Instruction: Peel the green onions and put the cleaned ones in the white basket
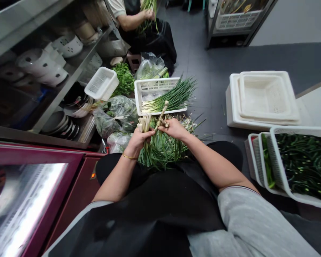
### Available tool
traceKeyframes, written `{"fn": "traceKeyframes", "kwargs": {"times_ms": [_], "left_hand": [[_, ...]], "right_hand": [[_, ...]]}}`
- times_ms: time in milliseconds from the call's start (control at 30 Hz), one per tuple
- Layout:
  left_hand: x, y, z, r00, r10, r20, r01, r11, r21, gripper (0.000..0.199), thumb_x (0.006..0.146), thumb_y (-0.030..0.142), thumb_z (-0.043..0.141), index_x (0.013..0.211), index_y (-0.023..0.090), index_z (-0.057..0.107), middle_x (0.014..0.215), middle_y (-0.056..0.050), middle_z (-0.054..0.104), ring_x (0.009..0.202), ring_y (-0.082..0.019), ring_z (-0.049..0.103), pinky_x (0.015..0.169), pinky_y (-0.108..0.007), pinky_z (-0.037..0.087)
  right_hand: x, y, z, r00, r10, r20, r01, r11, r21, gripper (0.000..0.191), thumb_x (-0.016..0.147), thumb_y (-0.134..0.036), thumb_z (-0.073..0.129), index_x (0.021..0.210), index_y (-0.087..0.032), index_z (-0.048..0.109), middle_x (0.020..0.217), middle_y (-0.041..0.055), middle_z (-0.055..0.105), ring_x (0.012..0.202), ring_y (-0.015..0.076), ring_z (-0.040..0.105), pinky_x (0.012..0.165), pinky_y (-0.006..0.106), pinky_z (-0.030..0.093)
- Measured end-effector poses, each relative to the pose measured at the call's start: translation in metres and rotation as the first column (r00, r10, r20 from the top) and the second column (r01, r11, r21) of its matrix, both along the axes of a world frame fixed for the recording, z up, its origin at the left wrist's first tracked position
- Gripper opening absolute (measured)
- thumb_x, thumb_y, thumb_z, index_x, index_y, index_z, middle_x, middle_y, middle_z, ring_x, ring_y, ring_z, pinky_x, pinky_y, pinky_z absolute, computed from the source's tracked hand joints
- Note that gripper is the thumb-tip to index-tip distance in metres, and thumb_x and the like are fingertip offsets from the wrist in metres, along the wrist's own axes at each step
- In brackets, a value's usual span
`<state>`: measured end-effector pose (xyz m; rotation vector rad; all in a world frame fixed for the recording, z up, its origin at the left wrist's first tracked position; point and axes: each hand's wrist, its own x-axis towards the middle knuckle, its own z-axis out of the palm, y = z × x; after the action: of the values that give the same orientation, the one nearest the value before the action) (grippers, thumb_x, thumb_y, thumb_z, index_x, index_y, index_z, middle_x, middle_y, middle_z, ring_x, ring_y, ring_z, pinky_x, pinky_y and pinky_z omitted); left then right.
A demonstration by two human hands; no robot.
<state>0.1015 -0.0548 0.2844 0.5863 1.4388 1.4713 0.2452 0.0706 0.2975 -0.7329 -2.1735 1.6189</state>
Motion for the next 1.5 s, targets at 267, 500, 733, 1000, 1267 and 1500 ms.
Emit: {"fn": "traceKeyframes", "kwargs": {"times_ms": [267,500,733,1000,1267,1500], "left_hand": [[0.003,0.0,-0.004,0.999,-0.012,0.048,0.011,1.0,0.007,0.038,0.05,0.035,0.086,0.073,0.011,0.067,0.051,0.004,0.052,0.038,-0.004,0.038,0.036,-0.02,0.027],[0.0,0.001,0.006,0.998,0.022,0.058,-0.023,1.0,0.018,0.039,0.05,0.035,0.086,0.072,0.011,0.065,0.055,0.0,0.06,0.038,-0.004,0.041,0.036,-0.019,0.028],[-0.009,0.003,0.003,0.993,0.056,0.108,-0.058,0.998,0.017,0.039,0.052,0.034,0.085,0.076,0.012,0.064,0.056,0.0,0.06,0.039,-0.004,0.042,0.036,-0.018,0.029],[-0.011,-0.002,0.002,0.994,-0.093,0.059,0.092,0.996,0.016,0.04,0.05,0.031,0.087,0.078,0.011,0.068,0.055,0.002,0.057,0.04,-0.005,0.042,0.036,-0.02,0.03],[-0.014,-0.004,-0.001,0.988,0.02,0.155,-0.022,1.0,0.011,0.043,0.054,0.035,0.083,0.089,0.012,0.071,0.065,-0.001,0.064,0.042,-0.004,0.042,0.037,-0.019,0.028],[-0.013,-0.005,0.0,0.961,-0.16,0.226,0.155,0.987,0.04,0.043,0.05,0.039,0.085,0.078,0.012,0.069,0.064,-0.003,0.065,0.041,-0.005,0.044,0.034,-0.019,0.026]], "right_hand": [[0.014,0.001,0.016,0.983,0.17,0.07,-0.168,0.985,-0.042,0.038,0.078,-0.05,0.062,0.062,-0.016,0.056,0.049,-0.0025,0.051,0.041,0.0076,0.041,0.043,0.022,0.032],[0.008,-0.008,0.009,0.998,0.06,0.023,-0.055,0.983,-0.174,0.04,0.078,-0.052,0.061,0.067,-0.014,0.062,0.046,-0.0035,0.049,0.039,0.0071,0.037,0.04,0.022,0.027],[0.01,-0.007,0.004,0.969,0.22,0.11,-0.22,0.975,-0.008,0.026,0.068,-0.039,0.069,0.069,-0.014,0.067,0.055,-0.0016,0.057,0.051,0.0093,0.046,0.052,0.024,0.036],[-0.007,-0.009,-0.002,0.99,0.113,0.087,-0.123,0.985,0.121,0.033,0.074,-0.045,0.059,0.06,-0.016,0.055,0.054,-0.0025,0.047,0.053,0.0095,0.039,0.052,0.024,0.029],[-0.003,-0.001,0.015,0.96,0.233,0.154,-0.254,0.958,0.131,0.034,0.073,-0.045,0.065,0.057,-0.016,0.057,0.051,-0.0041,0.042,0.052,0.0087,0.035,0.053,0.025,0.026],[-0.014,-0.004,0.016,0.995,0.032,-0.098,-0.041,0.995,-0.089,0.04,0.071,-0.049,0.07,0.089,-0.013,0.067,0.064,-0.0009,0.057,0.054,0.0097,0.043,0.053,0.024,0.032]]}}
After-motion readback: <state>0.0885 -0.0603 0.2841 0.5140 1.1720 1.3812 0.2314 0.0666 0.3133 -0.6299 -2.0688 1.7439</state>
